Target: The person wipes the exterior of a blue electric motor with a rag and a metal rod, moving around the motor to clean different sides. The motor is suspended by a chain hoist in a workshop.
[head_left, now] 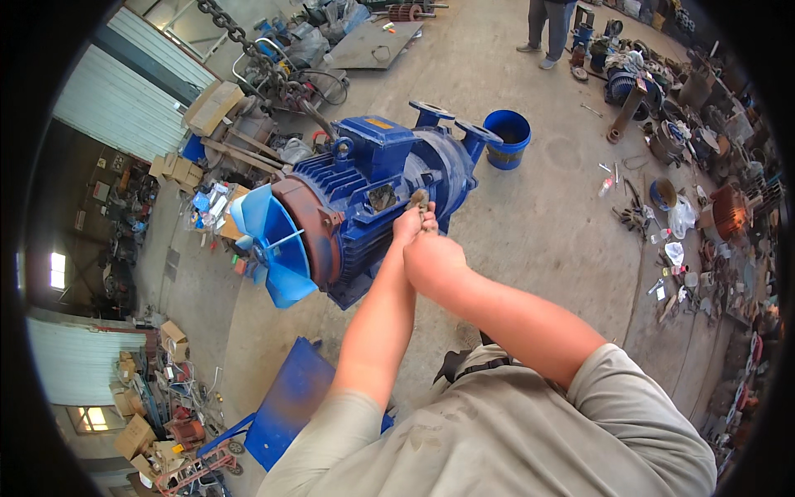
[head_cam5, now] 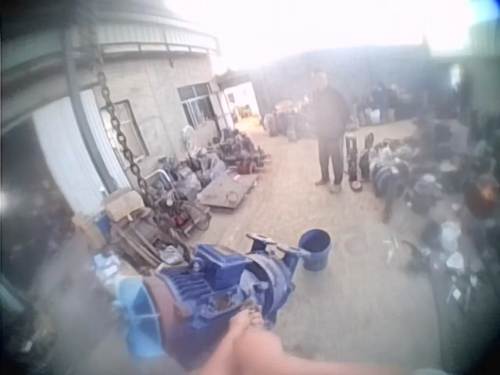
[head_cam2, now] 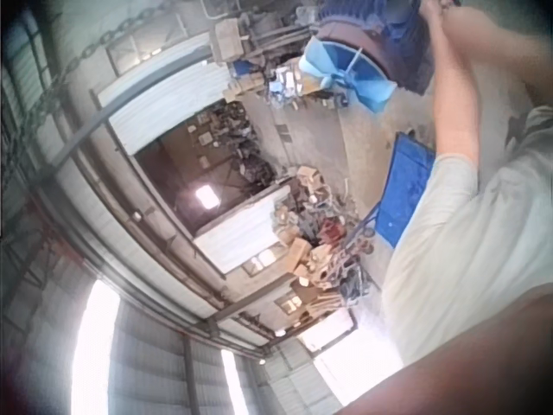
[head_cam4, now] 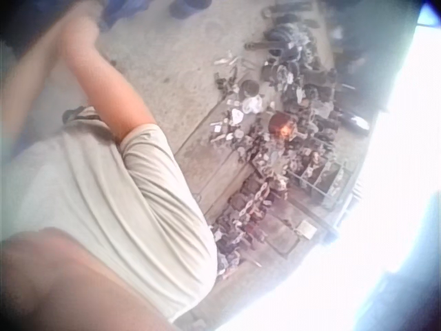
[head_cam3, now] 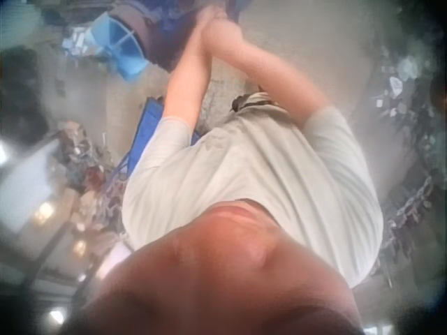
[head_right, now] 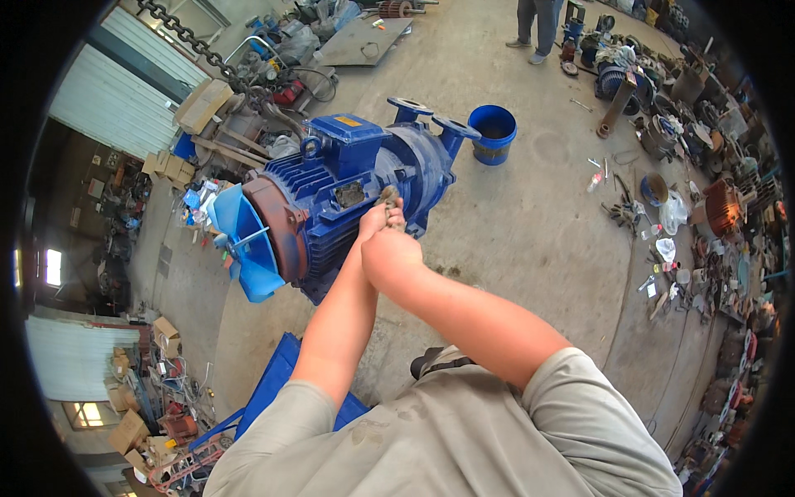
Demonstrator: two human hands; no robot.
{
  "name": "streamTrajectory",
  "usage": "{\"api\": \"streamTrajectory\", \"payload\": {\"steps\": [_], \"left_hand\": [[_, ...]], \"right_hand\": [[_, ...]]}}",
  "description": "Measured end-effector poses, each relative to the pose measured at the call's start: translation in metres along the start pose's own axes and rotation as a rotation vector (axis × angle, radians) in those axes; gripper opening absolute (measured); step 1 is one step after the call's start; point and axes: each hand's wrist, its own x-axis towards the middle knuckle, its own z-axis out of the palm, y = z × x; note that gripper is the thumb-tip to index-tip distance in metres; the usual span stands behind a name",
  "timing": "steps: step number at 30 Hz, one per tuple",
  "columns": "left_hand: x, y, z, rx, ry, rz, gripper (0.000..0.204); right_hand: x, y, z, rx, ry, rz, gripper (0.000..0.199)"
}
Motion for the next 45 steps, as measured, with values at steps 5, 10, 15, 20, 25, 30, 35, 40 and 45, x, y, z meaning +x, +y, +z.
{"api": "streamTrajectory", "payload": {"steps": [5,10,15,20,25,30,35,40,45], "left_hand": [[-0.007,-0.004,0.007,-0.321,0.048,-0.07,0.017],[-0.098,-0.009,-0.013,-0.181,-0.034,0.113,0.02],[-0.084,0.001,0.013,0.078,0.151,0.133,0.023],[-0.053,0.001,0.038,0.134,0.184,0.159,0.02],[-0.103,0.001,0.03,-0.046,0.1,0.131,0.017],[-0.08,0.017,0.044,0.044,0.037,0.083,0.024],[-0.097,-0.005,0.029,0.02,0.022,-0.053,0.027],[-0.192,-0.007,-0.006,0.305,-0.059,-0.039,0.013],[-0.216,0.029,0.0,0.666,-0.278,-0.019,0.025]], "right_hand": [[-0.01,0.015,-0.014,-0.048,0.152,-0.081,0.019],[-0.065,-0.012,-0.024,-0.021,0.246,-0.133,0.049],[-0.043,-0.002,-0.017,0.117,0.18,-0.017,0.056],[-0.026,0.027,0.0,0.269,0.208,0.013,0.061],[-0.057,0.012,-0.018,0.484,0.214,0.035,0.063],[-0.035,-0.011,-0.037,0.451,0.107,0.269,0.052],[-0.058,-0.04,-0.039,0.579,0.3,0.348,0.046],[-0.128,-0.09,-0.032,1.116,0.271,0.724,0.039],[-0.08,-0.091,-0.004,1.733,0.676,1.006,0.05]]}}
